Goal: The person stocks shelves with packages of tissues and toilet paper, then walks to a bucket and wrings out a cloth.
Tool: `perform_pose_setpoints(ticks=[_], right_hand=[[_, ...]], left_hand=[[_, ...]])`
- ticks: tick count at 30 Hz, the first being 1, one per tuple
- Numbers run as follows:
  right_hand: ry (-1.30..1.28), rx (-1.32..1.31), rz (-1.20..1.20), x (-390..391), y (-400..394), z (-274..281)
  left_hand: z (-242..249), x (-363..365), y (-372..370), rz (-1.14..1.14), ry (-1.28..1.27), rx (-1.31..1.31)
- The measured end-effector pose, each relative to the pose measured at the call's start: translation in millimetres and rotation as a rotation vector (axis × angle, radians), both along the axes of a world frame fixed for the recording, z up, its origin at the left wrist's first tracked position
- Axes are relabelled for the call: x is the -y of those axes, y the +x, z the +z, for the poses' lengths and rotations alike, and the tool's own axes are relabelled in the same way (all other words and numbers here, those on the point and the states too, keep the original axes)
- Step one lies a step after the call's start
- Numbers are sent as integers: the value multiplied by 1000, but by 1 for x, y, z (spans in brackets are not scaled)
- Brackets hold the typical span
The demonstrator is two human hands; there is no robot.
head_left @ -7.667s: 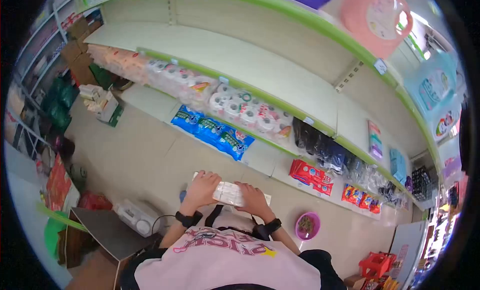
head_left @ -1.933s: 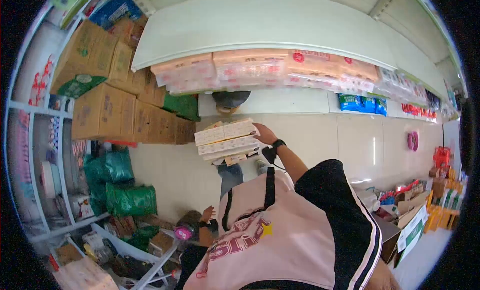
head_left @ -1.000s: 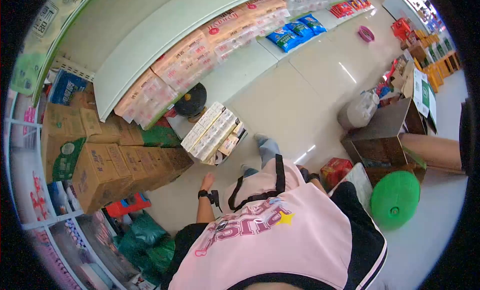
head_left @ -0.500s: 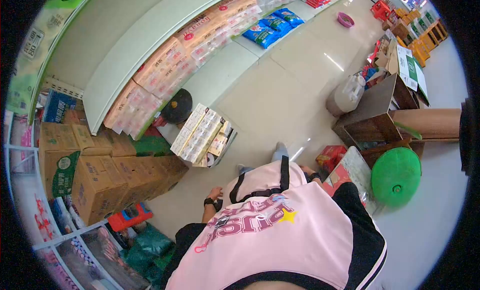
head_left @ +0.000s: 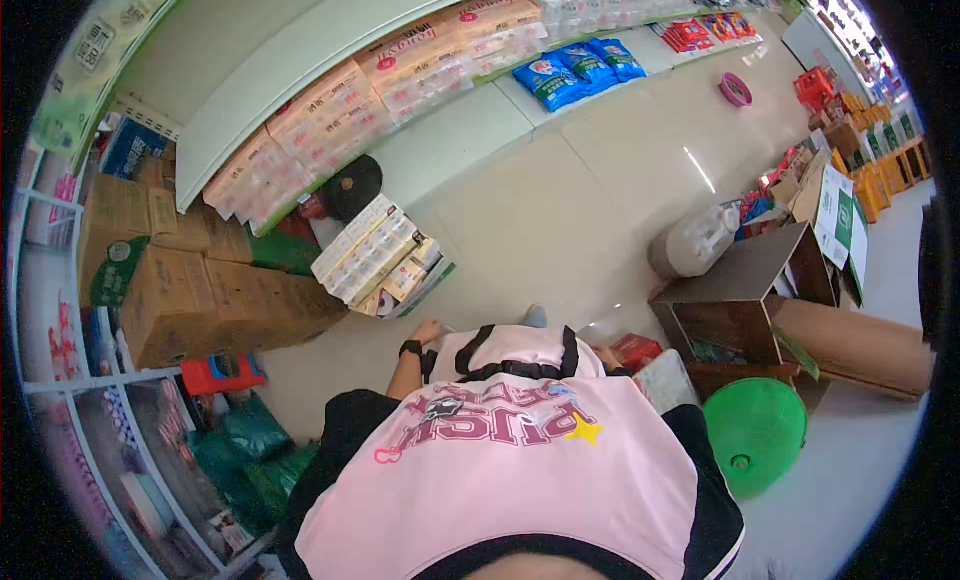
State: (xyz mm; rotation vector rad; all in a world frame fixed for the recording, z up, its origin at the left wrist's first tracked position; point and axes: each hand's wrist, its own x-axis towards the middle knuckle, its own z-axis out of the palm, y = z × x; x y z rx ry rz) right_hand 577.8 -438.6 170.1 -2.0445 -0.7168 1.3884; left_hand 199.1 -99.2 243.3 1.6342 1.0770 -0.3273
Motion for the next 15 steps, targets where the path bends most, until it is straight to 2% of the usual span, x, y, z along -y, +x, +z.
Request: perform_pose_setpoints(ticks=[1, 2, 3, 4, 5, 6, 7, 8, 9, 10, 11, 12, 13, 14, 15], right_hand=[[-23, 22, 38, 5, 11, 0], [-44, 44, 71, 11, 21, 0], [-61, 71, 97, 12, 32, 1], [-56, 78, 88, 17, 46, -9], [27, 170, 71, 24, 55, -18], [106, 261, 54, 30, 61, -16], [193, 383, 216, 25, 64, 20], [187, 384, 205, 27, 70, 23], [62, 108, -77, 27, 75, 25], [-56, -174, -356, 28, 79, 20], [-39, 113, -129, 39, 88, -12], [-33, 107, -145, 44, 92, -15], [-53, 144, -107, 45, 93, -15], [-77, 181, -70, 49, 94, -15], [-75, 173, -86, 56, 95, -25]], left_hand=[[2, 5, 15, -155, 152, 12], [-5, 11, 26, -150, 151, 12], [-37, 9, 37, -197, 133, 2], [-10, 8, 66, -250, 117, -5], [23, 6, 75, -194, -1, 68], [43, 5, 95, -207, -4, 72], [54, 5, 111, -169, 20, -30], [57, 7, 123, -130, 45, -135], [-47, -11, 98, -476, 317, 99], [-31, -8, 111, -490, 319, 97], [3, 0, 128, -237, 182, 11], [25, -1, 141, 17, 50, -75], [12, -4, 141, 30, -63, 37], [-2, -7, 140, 14, -58, 30], [13, -4, 150, 13, -105, -91]])
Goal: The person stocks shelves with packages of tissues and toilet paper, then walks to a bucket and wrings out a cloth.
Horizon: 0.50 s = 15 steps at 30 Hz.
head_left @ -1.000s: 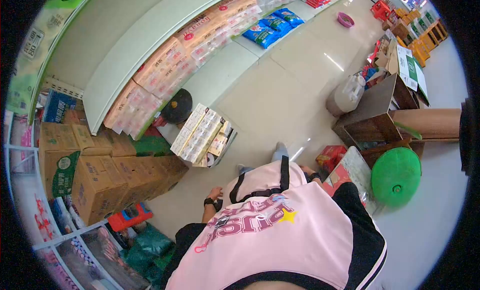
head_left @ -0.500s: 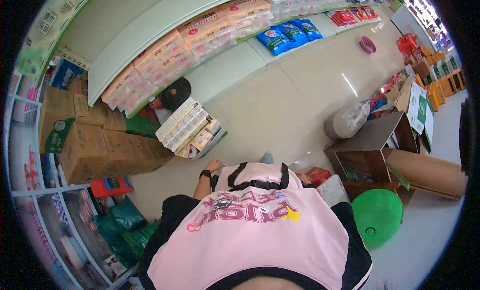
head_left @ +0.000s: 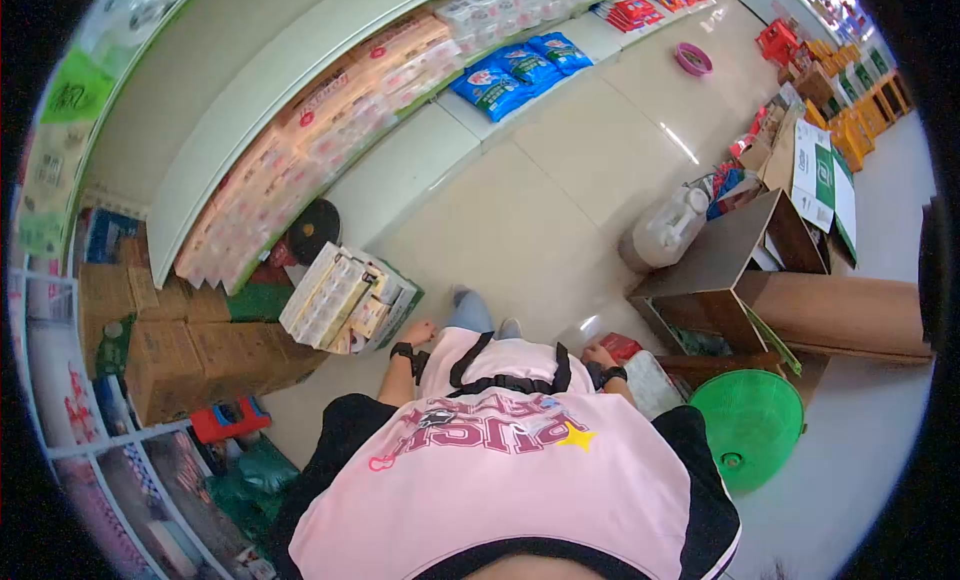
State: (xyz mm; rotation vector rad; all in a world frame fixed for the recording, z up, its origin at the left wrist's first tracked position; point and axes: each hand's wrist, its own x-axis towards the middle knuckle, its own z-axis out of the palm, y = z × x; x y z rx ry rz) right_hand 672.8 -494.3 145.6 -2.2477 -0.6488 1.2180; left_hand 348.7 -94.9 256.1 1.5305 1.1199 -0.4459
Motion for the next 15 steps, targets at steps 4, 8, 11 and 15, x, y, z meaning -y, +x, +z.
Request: perform_pose_setpoints(ticks=[4, 8, 11, 15], right_hand=[[100, -85, 165, -11, -2, 20], [128, 28, -6, 37, 9, -122], [29, -39, -117, 5, 27, -50], [-9, -45, -191, -34, 66, -15]], left_hand=[[7, -9, 24, -79, -140, -158], [-48, -33, 36, -429, -128, -13], [-74, -56, 68, -545, -36, 63], [-69, -112, 146, -680, 45, 48]])
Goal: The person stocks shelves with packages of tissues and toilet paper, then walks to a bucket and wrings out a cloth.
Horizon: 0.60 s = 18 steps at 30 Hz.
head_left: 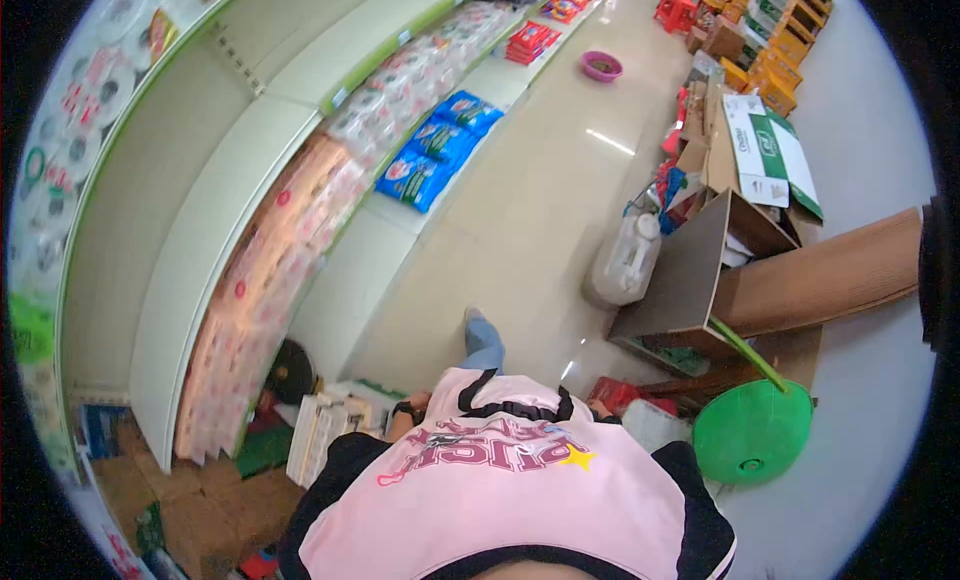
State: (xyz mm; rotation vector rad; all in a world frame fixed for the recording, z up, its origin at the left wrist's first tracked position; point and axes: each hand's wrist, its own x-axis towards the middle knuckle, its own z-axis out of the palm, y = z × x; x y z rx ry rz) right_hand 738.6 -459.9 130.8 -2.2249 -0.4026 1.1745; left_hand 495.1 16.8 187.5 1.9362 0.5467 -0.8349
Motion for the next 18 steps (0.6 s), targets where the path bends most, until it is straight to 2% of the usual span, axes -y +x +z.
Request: perform_pose_setpoints(ticks=[4, 5, 7, 8, 9, 10, 11, 12, 13, 14, 15, 17, 18], right_hand=[[18, 37, -15, -43, 49, 13], [34, 50, -16, -51, 58, 4], [53, 109, -33, -79, 92, 6], [71, 145, -58, -98, 106, 9], [-13, 93, -60, -127, 125, 73], [-11, 64, -179, -140, 141, 82], [-15, 33, -300, -145, 151, 88], [-27, 24, -314, -151, 159, 103], [-13, 21, -333, -160, 170, 120], [7, 24, -347, -168, 183, 130], [0, 129, -214, -167, 193, 123], [74, 149, -203, -149, 206, 83], [142, 174, -189, -148, 214, 71]], left_hand=[[18, -66, 108, -48, 156, 124], [60, -77, 152, 6, 115, -145], [26, -110, 198, 125, 210, 56], [38, -124, 224, 161, 209, 51], [50, -133, 253, 195, 206, 46], [52, -143, 270, 178, 205, 39], [49, -149, 285, 335, 80, 108], [41, -151, 297, 496, -49, 173], [21, -156, 304, 486, -55, 165], [-5, -166, 309, 209, 81, 279], [-17, -175, 316, -71, 221, 390], [19, -158, 331, 2, 212, 159], [22, -148, 331, 23, 311, 140]])
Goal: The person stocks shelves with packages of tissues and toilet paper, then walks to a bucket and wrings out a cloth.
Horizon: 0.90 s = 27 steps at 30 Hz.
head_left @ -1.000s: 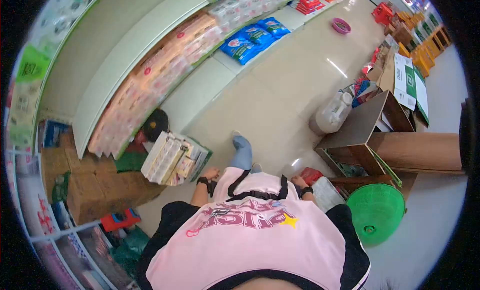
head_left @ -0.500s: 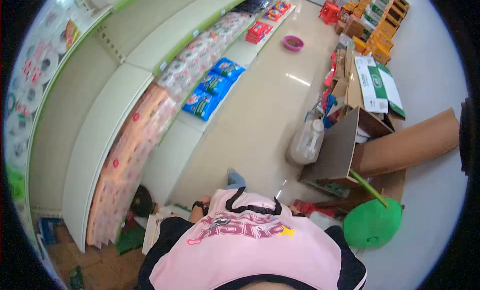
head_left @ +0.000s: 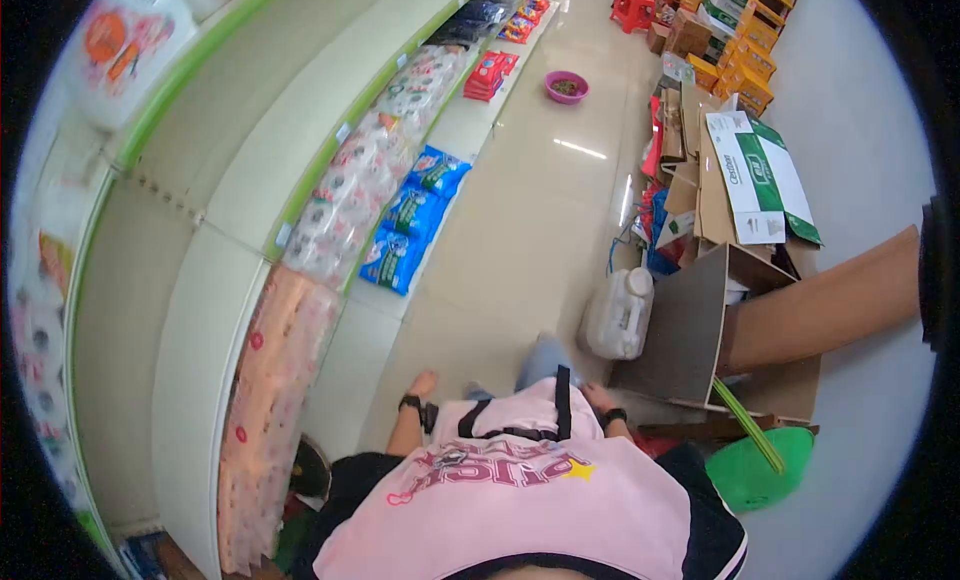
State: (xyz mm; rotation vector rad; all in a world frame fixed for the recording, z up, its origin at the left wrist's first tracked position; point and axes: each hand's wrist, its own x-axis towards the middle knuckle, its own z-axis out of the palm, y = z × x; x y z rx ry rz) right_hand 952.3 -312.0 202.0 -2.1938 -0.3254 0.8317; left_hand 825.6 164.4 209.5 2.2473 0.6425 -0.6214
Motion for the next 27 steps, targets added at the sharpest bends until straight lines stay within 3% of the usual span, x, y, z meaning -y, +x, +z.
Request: perform_pose_setpoints(ticks=[1, 2, 3, 4, 5, 6, 10, 14, 16, 20, 21, 22, 23, 24, 25, 26, 27], right_hand=[[-58, -88, -27, 0, 7, 10], [-119, -176, -53, 2, 20, 23], [-142, -186, -52, 10, 29, 20], [-149, -173, -42, 15, 43, 12], [-153, -163, -32, 26, 55, -6], [-160, -156, -20, 36, 73, -15], [-199, -105, 52, 61, 157, -23], [-237, 0, 141, 54, 270, 8], [-74, -286, -81, 92, 339, -108], [-305, -102, -121, 34, 426, 11], [-198, -240, -252, 26, 447, -9], [-188, -240, -252, 20, 468, -36], [-173, -107, 12, 16, 488, -61], [-161, 27, 273, 12, 503, -74], [-165, 408, 759, -6, 524, -57], [-384, 137, 705, -56, 541, 32], [-303, -87, 256, -86, 561, 37]], left_hand=[[56, 16, 14, 62, -68, -143], [-31, 6, -5, 284, -279, -107], [11, 15, 3, 149, -212, -266], [-72, -15, -14, -700, -2, -30], [-78, -6, -18, -505, -94, -97], [-42, 15, -13, -299, -177, -143], [-28, 42, 50, -115, -219, -205], [7, 58, 163, 111, -208, -115], [39, 60, 218, 236, -198, -37], [90, 52, 301, 246, -93, 0], [96, 47, 318, 247, -83, 6], [100, 44, 329, 399, -231, -33], [101, 39, 336, 548, -382, -74], [78, 28, 338, 545, -381, -76], [38, 13, 335, 177, -246, -20], [11, 4, 331, -192, -108, 36], [7, 4, 331, -111, -183, -128]])
